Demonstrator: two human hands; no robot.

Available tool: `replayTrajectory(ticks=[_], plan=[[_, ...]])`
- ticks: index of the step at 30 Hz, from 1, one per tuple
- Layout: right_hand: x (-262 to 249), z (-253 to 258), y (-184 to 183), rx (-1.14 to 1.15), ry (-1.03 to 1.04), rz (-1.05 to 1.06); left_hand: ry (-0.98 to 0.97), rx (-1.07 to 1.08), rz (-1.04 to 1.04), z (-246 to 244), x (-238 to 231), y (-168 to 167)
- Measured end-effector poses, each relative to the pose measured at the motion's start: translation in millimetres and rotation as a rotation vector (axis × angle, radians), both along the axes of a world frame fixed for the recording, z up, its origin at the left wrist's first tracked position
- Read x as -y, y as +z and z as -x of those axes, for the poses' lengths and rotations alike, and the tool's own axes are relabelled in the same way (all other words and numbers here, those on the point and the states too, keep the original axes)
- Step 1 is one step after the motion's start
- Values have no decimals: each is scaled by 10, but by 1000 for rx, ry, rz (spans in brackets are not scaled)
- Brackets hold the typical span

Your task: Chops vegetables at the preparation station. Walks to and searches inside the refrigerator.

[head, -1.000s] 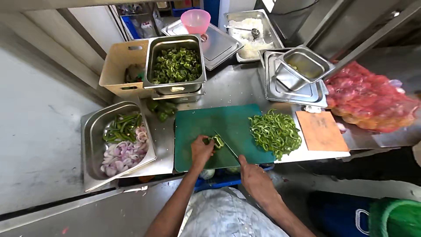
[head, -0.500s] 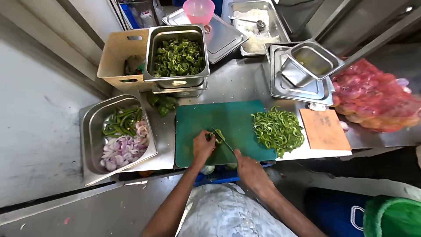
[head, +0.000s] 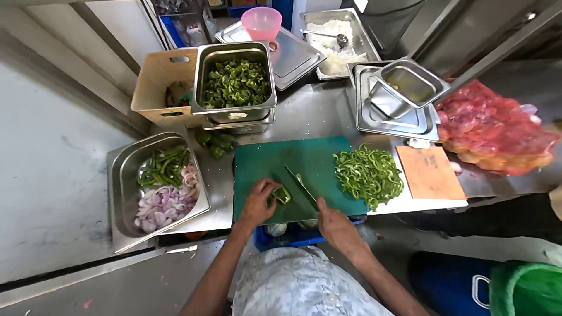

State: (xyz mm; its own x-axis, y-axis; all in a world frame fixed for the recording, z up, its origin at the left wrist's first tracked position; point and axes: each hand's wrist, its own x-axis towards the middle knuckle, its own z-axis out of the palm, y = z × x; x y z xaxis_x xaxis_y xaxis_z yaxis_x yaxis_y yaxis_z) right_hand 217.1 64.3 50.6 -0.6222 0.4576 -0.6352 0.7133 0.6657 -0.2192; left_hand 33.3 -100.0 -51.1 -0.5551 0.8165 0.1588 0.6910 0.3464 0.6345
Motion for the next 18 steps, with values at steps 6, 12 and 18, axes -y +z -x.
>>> replayTrajectory(ticks=[6, 12, 18], plan=[[213, 12, 196, 67, 57, -61, -113, -129, -70, 70, -4, -113], [298, 79, 274, 136, 103, -93, -224, -211, -80, 154, -59, -106], [297, 158, 156, 128, 125, -104, -288, -181, -24, 232, -103, -54]])
